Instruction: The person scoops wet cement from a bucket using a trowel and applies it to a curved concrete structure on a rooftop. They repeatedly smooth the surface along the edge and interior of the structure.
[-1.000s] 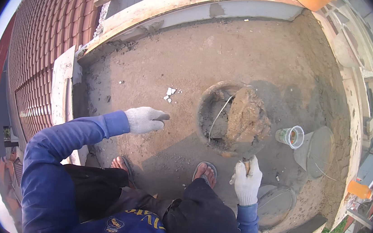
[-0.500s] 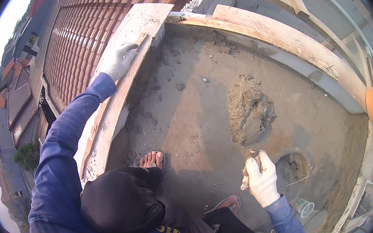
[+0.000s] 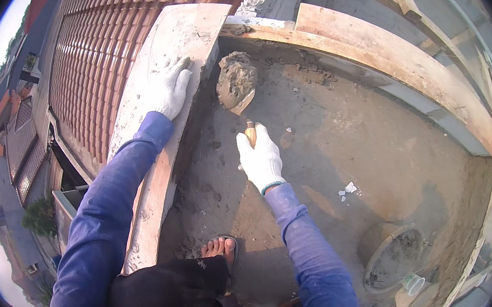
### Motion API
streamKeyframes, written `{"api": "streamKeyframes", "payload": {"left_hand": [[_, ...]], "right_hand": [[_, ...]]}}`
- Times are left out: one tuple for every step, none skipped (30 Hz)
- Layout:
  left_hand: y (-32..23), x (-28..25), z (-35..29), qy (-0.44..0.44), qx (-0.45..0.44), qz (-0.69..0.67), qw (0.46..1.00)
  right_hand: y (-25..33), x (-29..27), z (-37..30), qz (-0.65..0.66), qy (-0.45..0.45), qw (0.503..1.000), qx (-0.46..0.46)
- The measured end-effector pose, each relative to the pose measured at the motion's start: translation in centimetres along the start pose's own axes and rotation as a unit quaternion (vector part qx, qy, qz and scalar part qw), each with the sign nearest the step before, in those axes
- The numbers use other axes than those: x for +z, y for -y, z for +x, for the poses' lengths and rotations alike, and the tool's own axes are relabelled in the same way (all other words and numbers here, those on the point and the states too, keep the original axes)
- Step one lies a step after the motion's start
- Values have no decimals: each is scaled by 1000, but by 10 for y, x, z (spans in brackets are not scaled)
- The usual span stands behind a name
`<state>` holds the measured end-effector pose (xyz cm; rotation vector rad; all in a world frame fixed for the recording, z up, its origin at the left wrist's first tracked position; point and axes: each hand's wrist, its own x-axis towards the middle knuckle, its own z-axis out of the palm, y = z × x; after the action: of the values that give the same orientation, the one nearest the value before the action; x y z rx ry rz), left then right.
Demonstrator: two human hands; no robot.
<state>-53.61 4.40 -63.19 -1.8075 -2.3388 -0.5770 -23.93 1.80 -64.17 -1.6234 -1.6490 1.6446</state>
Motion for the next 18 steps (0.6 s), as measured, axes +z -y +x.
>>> {"api": "streamKeyframes", "payload": {"left_hand": [[-2, 2, 1, 1, 7, 0, 1000], [0, 1, 1, 3, 11, 6, 1000], [-3, 7, 4, 1, 18, 3, 1000], [-6, 12, 10, -5, 24, -8, 1000], [-8, 18, 10, -10, 24, -18, 1000], [1, 15, 4, -12, 16, -13, 1000], [7, 11, 0, -5, 15, -4, 1000], [10, 6, 1, 0, 17, 3, 1000], [8, 6, 3, 3, 18, 3, 1000], [6, 8, 2, 5, 11, -11, 1000], [4, 10, 1, 7, 4, -24, 1000], [2, 9, 3, 9, -1, -34, 999], [0, 9, 6, 8, 5, -35, 999], [-3, 8, 8, 7, 12, -36, 999], [-4, 8, 8, 9, 19, -36, 999], [-2, 11, 10, 16, 17, -57, 998], [1, 16, 13, 23, 14, -80, 996], [10, 12, 12, 31, 10, -91, 995]], "right_hand": [[3, 19, 23, 57, 19, 997, 39], [24, 35, 39, 7, 39, 996, 79], [38, 42, 52, -41, 51, 995, 81], [36, 57, 65, -102, 0, 994, 45], [30, 68, 76, -166, -44, 985, 10], [38, 66, 74, -157, -11, 987, 8], [54, 54, 66, -149, 18, 989, 9], [65, 45, 61, -141, 43, 989, 9], [65, 44, 61, -149, 49, 988, 3], [65, 43, 61, -156, 56, 986, -3], [64, 41, 61, -163, 62, 985, -9], [64, 38, 60, -172, 58, 983, -28], [63, 35, 58, -180, 54, 981, -46], [63, 30, 55, -187, 50, 979, -65], [65, 27, 50, -186, 60, 979, -65], [67, 23, 45, -184, 69, 978, -65], [70, 18, 39, -183, 77, 978, -65], [77, 18, 29, -171, 107, 978, -55]]}}
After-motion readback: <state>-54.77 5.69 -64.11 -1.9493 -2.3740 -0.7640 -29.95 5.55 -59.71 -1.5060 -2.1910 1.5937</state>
